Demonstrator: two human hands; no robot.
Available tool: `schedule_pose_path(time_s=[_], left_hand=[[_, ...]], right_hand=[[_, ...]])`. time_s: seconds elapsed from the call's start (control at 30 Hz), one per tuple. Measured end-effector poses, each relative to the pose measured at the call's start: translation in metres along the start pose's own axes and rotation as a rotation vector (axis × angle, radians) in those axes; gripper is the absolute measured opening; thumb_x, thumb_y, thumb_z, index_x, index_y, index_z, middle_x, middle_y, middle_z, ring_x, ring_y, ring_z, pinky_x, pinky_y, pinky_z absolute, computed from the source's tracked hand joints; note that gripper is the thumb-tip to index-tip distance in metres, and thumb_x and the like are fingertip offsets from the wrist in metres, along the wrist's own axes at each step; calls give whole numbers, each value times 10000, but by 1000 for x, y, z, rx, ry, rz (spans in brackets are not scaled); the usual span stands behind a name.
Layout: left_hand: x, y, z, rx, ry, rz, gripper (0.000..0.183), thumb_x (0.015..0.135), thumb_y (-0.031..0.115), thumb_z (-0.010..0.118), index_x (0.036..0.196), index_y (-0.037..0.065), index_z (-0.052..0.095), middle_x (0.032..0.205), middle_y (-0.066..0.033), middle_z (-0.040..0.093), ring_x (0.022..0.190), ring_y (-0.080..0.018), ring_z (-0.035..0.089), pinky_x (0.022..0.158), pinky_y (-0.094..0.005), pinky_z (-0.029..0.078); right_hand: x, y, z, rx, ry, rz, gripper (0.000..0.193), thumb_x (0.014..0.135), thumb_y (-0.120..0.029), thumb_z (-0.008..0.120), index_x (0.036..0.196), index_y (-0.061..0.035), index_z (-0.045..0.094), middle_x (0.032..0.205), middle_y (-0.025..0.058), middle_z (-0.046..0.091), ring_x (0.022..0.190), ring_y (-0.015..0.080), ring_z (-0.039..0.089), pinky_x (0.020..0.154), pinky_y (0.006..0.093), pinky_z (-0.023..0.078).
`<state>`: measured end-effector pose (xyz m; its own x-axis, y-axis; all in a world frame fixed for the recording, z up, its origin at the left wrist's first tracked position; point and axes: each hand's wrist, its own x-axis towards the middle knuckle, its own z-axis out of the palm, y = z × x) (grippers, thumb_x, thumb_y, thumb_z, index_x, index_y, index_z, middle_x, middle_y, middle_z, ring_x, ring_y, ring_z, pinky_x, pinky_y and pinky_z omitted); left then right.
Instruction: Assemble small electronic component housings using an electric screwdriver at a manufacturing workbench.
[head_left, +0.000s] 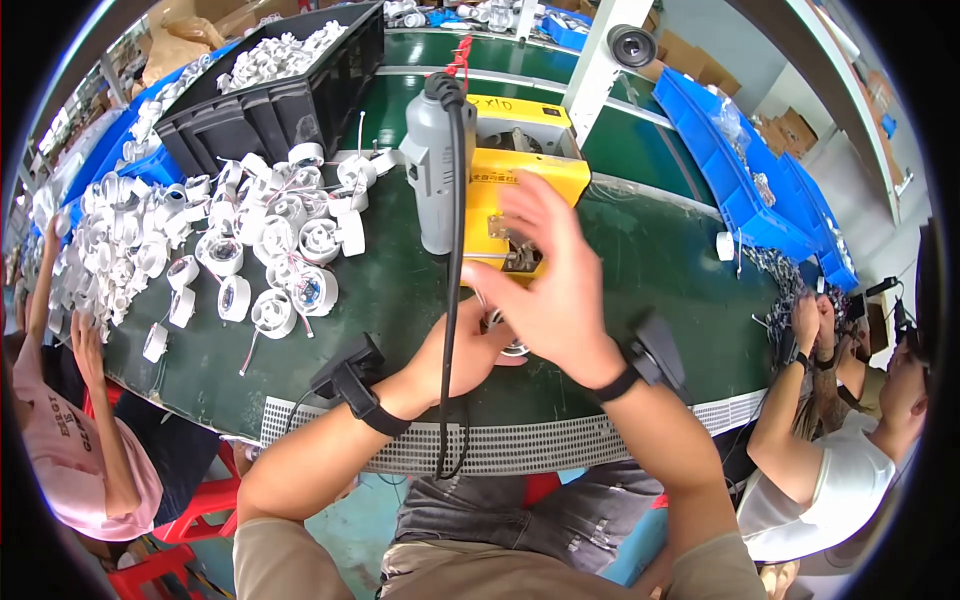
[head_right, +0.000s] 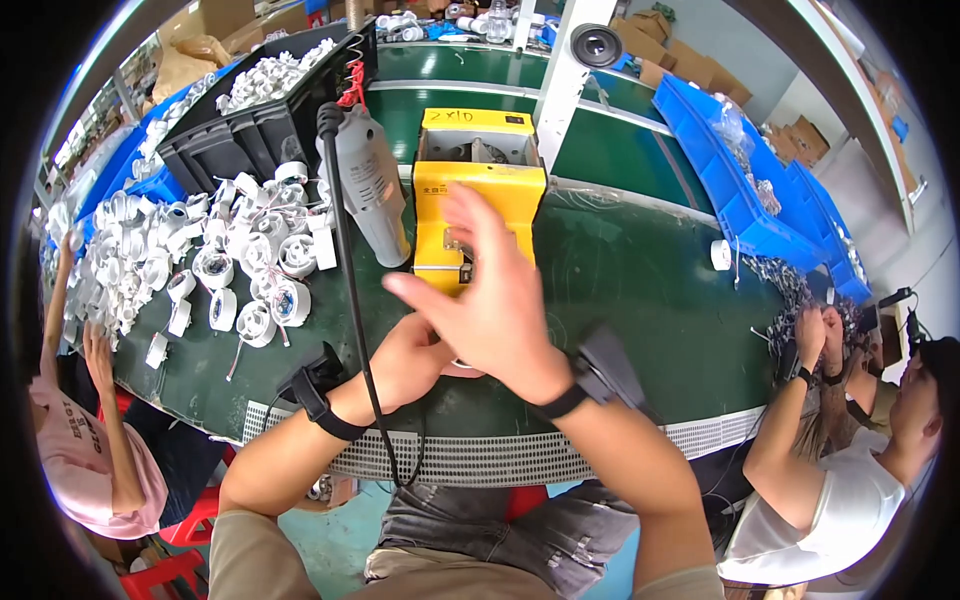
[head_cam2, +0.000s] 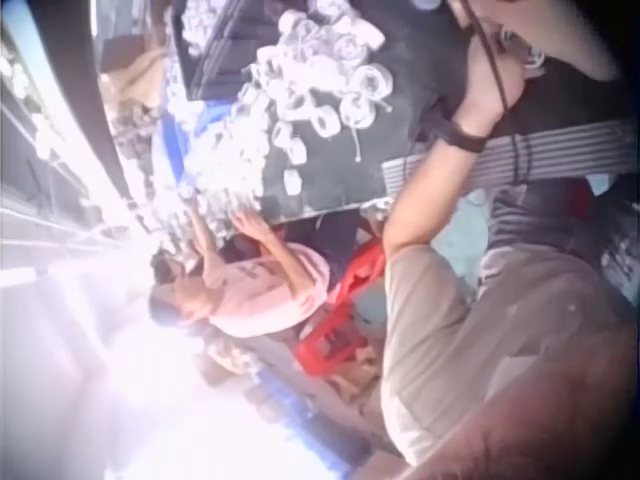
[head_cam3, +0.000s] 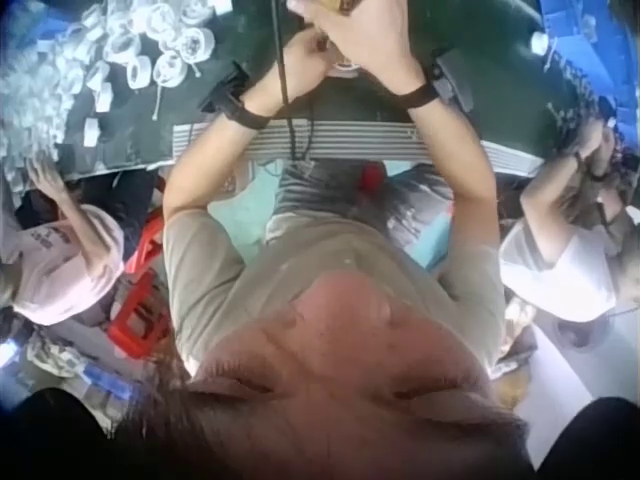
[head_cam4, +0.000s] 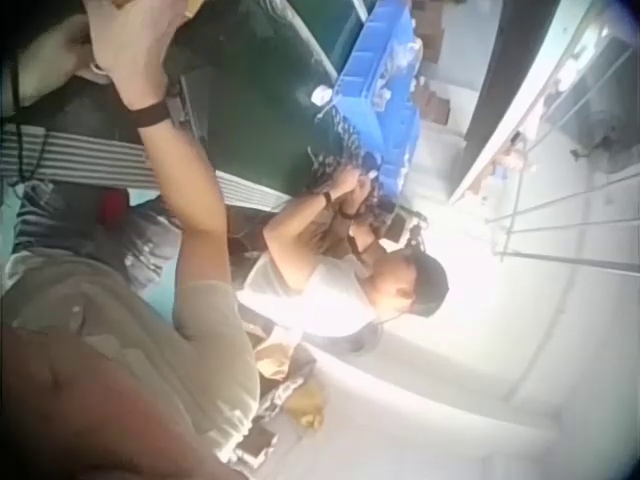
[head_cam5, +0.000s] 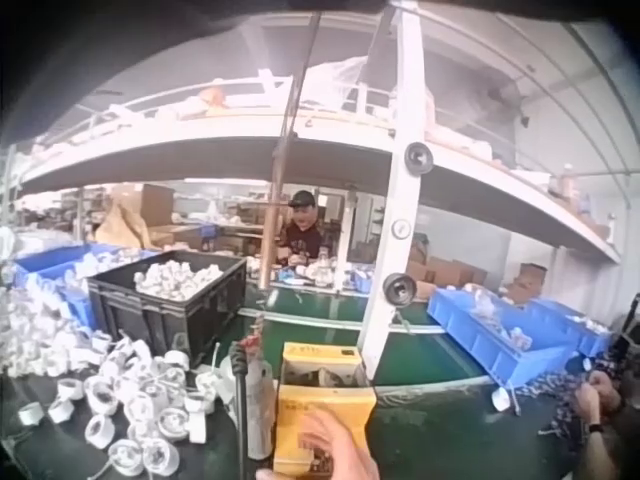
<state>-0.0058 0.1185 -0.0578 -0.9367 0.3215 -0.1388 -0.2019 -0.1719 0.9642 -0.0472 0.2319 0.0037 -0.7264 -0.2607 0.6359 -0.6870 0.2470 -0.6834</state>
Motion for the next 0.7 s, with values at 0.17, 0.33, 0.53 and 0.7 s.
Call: schedule_pose_path(time_s=[0.17,0.33,0.53,0.7], left_hand=[[0,10,-3,-169,-12,-8,360,953,62,463,1299,-23,409,1229,-158,541,1092,-266,586,856,-396,557],[4,5,-4,-204,94,-122,328,930,44,464,1249,-19,419,1135,-130,534,984,-232,601,797,-360,579],[2,6,-2,-201,127,-146,262,944,46,453,1198,-16,431,1059,-106,540,881,-202,629,807,-355,570],[1,8,-4,-166,42,-113,340,957,54,435,1293,4,424,1051,-90,547,866,-185,620,840,-331,558]], right_hand=[[22,10,45,159,-84,29,643,843,-127,666,1345,28,294,1069,181,599,1011,237,614,868,340,485],[32,-10,20,599,356,-144,459,923,-169,451,1312,9,283,754,88,522,568,160,541,528,300,483],[43,6,-6,386,456,-26,439,956,-263,432,1267,28,327,664,80,487,449,154,472,424,287,415],[45,12,-1,392,437,-41,426,963,-288,434,1245,22,359,664,75,490,451,150,475,426,283,415]])
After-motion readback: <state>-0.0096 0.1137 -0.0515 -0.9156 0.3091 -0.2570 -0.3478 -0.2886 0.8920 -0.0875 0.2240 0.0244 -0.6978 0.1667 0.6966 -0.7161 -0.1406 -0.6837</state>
